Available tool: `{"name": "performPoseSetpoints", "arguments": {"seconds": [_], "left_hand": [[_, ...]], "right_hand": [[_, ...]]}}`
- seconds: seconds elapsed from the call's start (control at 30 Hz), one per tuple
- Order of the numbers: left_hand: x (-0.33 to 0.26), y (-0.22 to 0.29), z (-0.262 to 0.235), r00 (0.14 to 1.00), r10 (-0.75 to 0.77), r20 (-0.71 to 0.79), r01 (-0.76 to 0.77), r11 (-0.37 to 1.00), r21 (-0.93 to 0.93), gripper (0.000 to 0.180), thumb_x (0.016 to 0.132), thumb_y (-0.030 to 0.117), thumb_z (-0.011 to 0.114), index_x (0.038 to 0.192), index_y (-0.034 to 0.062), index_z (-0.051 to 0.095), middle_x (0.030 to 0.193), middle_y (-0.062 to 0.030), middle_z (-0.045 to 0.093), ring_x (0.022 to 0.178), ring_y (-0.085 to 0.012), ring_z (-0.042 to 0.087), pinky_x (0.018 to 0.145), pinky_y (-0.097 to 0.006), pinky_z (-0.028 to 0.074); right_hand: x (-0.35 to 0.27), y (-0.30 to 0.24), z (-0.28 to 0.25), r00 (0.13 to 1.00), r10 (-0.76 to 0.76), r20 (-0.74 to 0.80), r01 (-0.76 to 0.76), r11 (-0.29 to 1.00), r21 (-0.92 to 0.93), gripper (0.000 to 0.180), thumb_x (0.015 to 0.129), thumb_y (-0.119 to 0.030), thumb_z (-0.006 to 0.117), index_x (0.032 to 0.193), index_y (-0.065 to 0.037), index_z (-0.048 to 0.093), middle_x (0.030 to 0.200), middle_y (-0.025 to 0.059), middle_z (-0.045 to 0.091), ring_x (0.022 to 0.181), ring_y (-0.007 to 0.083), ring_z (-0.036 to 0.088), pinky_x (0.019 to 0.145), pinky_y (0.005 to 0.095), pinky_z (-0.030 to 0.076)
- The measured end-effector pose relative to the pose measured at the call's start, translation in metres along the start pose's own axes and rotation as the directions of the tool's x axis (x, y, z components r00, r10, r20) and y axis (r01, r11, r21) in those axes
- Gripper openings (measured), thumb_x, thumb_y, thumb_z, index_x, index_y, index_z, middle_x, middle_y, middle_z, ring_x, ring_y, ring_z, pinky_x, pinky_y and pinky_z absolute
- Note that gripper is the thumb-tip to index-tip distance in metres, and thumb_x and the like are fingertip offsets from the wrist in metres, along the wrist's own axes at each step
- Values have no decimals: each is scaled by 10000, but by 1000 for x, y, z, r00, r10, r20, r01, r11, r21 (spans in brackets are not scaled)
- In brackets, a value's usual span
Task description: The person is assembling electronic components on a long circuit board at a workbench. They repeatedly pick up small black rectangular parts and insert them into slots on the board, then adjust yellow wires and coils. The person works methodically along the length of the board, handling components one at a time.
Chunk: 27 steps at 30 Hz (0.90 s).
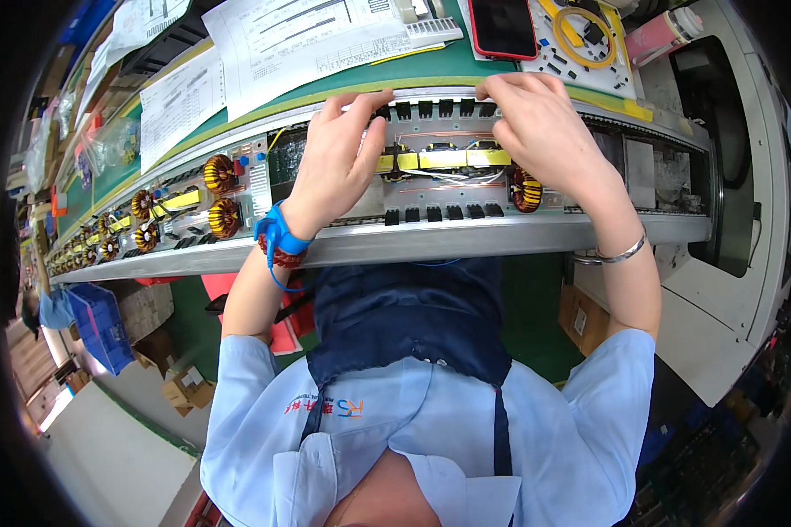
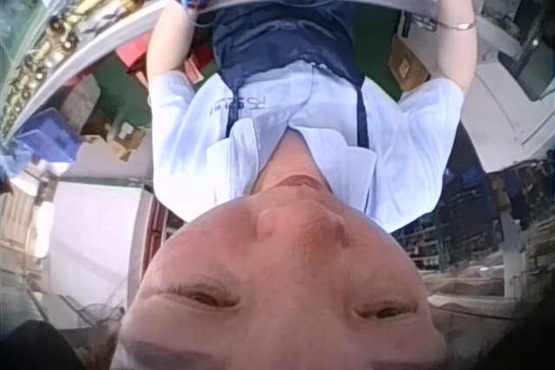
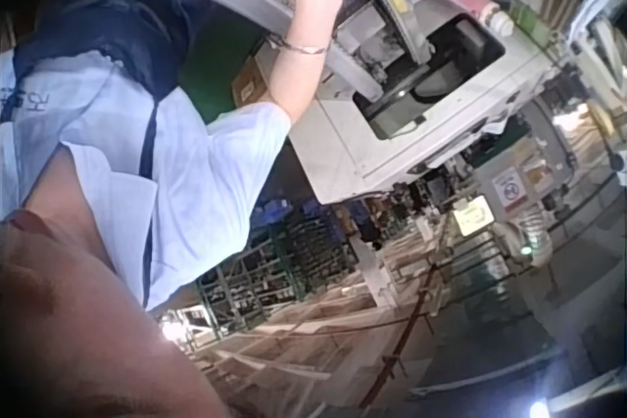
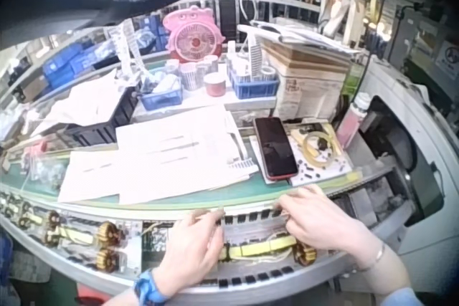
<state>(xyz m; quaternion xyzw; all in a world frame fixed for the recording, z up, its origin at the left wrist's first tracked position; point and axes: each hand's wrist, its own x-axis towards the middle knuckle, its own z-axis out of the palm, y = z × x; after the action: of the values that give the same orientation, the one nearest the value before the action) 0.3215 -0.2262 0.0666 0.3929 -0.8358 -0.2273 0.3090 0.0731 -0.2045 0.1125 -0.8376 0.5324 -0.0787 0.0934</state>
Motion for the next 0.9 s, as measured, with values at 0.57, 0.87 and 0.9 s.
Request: {"name": "performPoseSetpoints", "arguments": {"seconds": [0.57,0.87,0.9], "left_hand": [[-9,-5,-6,999,-24,27,23,999,34,238,870,67,467,1068,33,595,983,-125,625,963,-281,553,864,-388,382],[-4,-1,-7,997,24,-74,-21,999,43,219,839,53,521,1045,38,596,986,-108,629,963,-284,553,845,-396,397],[-6,-1,-9,992,57,-109,-53,998,34,207,823,51,532,1020,35,593,954,-103,626,942,-283,551,821,-398,398]], "right_hand": [[8,-14,-8,1000,-7,28,5,998,60,195,810,-21,466,997,-39,518,901,113,596,1043,250,541,1010,424,311],[-2,-1,-1,998,17,56,-13,998,-64,163,796,16,483,939,-51,523,847,80,589,972,242,551,974,409,320],[-1,-1,-2,998,35,60,-32,998,-58,166,795,17,485,942,-52,524,859,79,591,976,241,551,974,410,320]]}}
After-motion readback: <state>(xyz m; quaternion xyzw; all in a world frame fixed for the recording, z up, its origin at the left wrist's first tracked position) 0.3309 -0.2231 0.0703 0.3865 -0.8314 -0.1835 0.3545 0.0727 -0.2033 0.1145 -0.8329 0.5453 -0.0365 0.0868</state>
